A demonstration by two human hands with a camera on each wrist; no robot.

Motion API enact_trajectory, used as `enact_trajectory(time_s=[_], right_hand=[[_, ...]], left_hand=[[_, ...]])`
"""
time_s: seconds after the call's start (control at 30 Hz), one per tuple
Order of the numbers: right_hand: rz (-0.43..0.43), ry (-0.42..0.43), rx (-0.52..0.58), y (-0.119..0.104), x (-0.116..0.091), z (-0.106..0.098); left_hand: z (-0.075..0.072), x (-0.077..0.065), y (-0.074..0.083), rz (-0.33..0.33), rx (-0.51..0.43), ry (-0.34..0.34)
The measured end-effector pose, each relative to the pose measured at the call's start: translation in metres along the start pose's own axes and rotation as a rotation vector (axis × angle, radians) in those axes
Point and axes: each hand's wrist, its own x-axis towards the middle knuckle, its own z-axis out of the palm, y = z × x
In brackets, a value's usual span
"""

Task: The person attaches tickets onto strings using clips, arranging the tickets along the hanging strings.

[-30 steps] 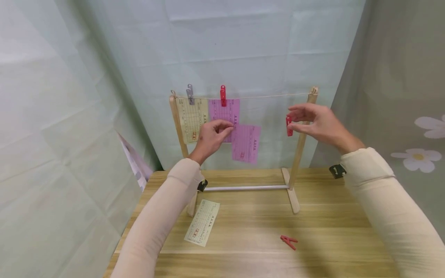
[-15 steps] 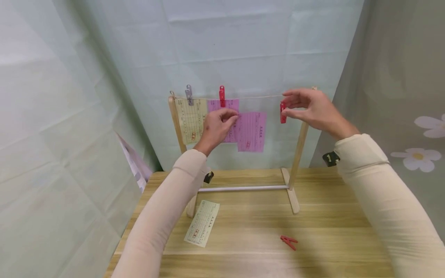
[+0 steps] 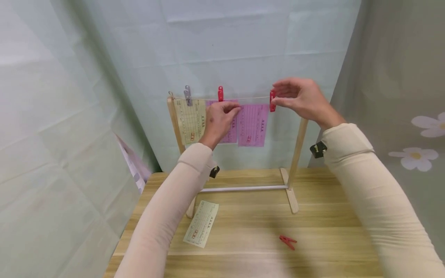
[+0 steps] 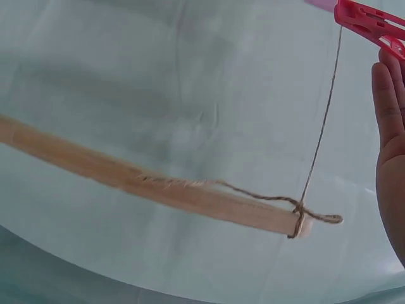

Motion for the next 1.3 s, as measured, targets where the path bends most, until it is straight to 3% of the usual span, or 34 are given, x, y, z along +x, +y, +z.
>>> enact_trajectory(time_s=[0.73, 0.97, 1.3], right_hand=[[-0.024, 0.133, 0.063, -0.012, 0.034, 0.019], [-0.032, 0.143, 0.121, -0.014, 0.042, 0.026], [-0.026, 0.142, 0.107, -0.009, 0.042, 0.033]], left_hand=[[0.002, 0.01, 0.012, -0.138, 0.033, 0.007], [0.003, 0.012, 0.015, -0.157, 0.028, 0.007], [0.007, 0.012, 0.015, -0.174, -0.001, -0.001]])
